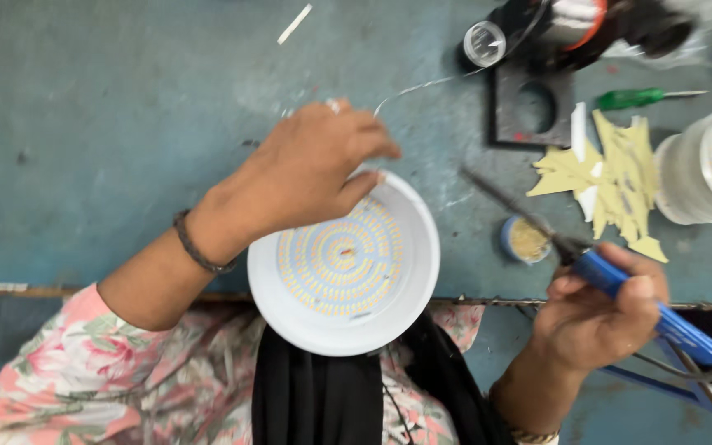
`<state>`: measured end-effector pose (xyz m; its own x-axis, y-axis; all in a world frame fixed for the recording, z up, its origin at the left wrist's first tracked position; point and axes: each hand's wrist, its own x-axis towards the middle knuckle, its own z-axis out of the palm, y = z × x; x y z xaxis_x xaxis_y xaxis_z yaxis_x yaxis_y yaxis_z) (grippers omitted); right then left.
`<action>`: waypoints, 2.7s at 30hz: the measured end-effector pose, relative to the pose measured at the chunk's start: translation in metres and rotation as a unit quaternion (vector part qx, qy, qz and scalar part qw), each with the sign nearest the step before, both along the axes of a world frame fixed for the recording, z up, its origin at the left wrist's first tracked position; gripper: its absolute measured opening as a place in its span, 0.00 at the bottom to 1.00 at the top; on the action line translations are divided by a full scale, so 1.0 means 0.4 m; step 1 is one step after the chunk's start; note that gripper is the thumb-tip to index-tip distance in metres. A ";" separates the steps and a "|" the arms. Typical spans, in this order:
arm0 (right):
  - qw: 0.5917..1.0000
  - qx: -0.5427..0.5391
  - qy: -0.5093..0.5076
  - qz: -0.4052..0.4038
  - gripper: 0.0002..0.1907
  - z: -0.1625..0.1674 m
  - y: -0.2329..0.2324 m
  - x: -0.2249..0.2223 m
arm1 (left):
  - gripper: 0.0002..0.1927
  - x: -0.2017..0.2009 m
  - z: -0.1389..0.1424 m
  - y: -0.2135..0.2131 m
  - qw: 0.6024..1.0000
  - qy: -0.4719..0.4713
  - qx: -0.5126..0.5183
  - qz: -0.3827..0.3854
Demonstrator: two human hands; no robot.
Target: The person uses a soldering iron to attach wires to an LED panel inside a white circular housing. They apply flux, solder multiple points, and connect a black power cable to the back of the housing.
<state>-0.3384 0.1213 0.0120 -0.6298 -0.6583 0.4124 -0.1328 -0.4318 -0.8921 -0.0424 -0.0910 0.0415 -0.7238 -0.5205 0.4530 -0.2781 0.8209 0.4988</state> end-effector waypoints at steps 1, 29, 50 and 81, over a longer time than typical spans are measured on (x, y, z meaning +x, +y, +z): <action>1.000 0.003 -0.019 -0.003 0.22 -0.006 0.011 -0.004 | 0.11 -0.007 0.006 -0.001 1.000 0.004 -0.005 -0.020; 0.848 0.000 -0.475 0.233 0.21 -0.071 0.032 -0.046 | 0.04 -0.073 0.041 0.125 0.951 0.253 0.153 -0.095; 0.845 0.003 -0.479 0.239 0.22 -0.063 0.022 -0.033 | 0.05 -0.084 0.046 0.126 0.955 0.230 0.155 -0.106; 0.958 0.029 0.261 0.119 0.18 0.069 0.041 0.161 | 0.38 0.015 -0.061 0.191 0.966 -0.193 0.035 0.166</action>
